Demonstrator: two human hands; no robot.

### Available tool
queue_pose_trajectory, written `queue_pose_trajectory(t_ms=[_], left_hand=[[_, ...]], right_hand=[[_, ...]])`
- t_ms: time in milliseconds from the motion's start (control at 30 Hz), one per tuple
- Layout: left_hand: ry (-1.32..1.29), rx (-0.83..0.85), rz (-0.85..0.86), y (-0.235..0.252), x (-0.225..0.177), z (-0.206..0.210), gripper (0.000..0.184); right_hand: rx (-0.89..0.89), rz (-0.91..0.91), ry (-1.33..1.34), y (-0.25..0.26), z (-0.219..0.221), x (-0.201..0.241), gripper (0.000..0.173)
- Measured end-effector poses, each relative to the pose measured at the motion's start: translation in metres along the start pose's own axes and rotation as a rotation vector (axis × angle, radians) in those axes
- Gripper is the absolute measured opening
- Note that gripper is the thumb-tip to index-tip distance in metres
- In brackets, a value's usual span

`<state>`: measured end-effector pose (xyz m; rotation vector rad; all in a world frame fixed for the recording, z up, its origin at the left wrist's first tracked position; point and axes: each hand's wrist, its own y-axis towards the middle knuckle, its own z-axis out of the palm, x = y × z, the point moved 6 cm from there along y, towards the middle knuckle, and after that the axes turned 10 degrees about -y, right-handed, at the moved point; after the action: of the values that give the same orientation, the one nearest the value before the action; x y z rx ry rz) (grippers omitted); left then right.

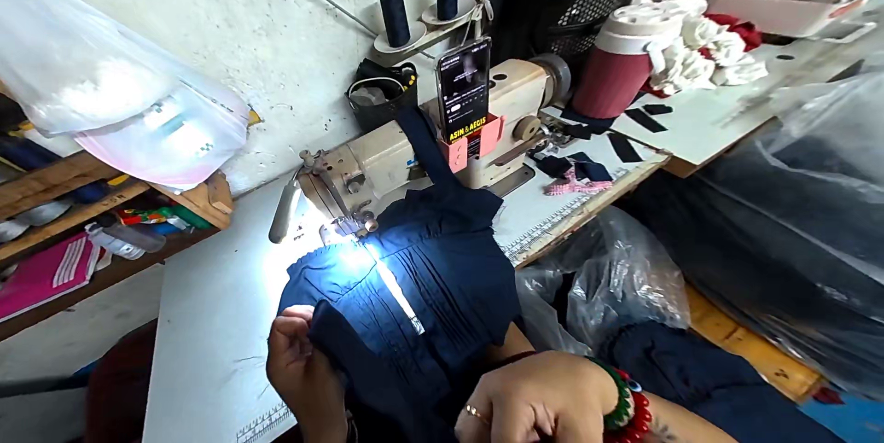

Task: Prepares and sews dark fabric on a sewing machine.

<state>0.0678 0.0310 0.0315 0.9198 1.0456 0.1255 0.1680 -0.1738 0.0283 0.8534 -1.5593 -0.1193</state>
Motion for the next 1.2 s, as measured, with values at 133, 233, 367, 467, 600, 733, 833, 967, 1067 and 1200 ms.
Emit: queue_pose_trajectory(t_ms=[133,233,367,467,600,733,833,967,1067,1200], left_hand=[[0.133,-0.004,0.072,-0.002,0.000,-0.004,0.008],[0.103,-0.008,0.002,-0.004,-0.002,-0.001,0.020],[0.083,0.015,0.025,-0.004,0.000,0.002,0.023],[0.132,0.004,0.091,-0.001,0.003,-0.003,0.018],[0.322,0.098,-0.004,0.001,0.020,-0.008,0.023],[0.505,0.215,-0.164,-0.004,0.053,-0.011,0.025],[0.551,0.151,-0.172,-0.003,0.054,-0.022,0.024],[0.605,0.044,-0.058,0.002,0.032,-0.035,0.023],[0.573,-0.027,0.024,0.001,0.012,-0.039,0.024],[0.578,-0.122,0.147,-0.004,-0.004,-0.041,0.025]], right_hand=[[0.010,-0.005,0.005,-0.005,-0.001,0.001,0.034],[-0.003,-0.013,0.020,-0.007,-0.004,-0.001,0.034],[-0.002,-0.030,0.018,-0.010,-0.006,-0.001,0.036],[-0.114,-0.010,-0.001,-0.018,-0.018,-0.002,0.037],[-0.416,-0.031,0.225,-0.031,-0.045,-0.014,0.019],[-0.492,-0.035,0.555,-0.025,-0.045,-0.036,0.017],[-0.522,-0.043,0.623,-0.026,-0.050,-0.048,0.019],[-0.626,0.077,0.411,-0.033,-0.062,-0.054,0.014],[-0.853,0.223,0.124,-0.044,-0.080,-0.058,0.010],[-1.118,0.357,-0.279,-0.057,-0.095,-0.057,0.006]])
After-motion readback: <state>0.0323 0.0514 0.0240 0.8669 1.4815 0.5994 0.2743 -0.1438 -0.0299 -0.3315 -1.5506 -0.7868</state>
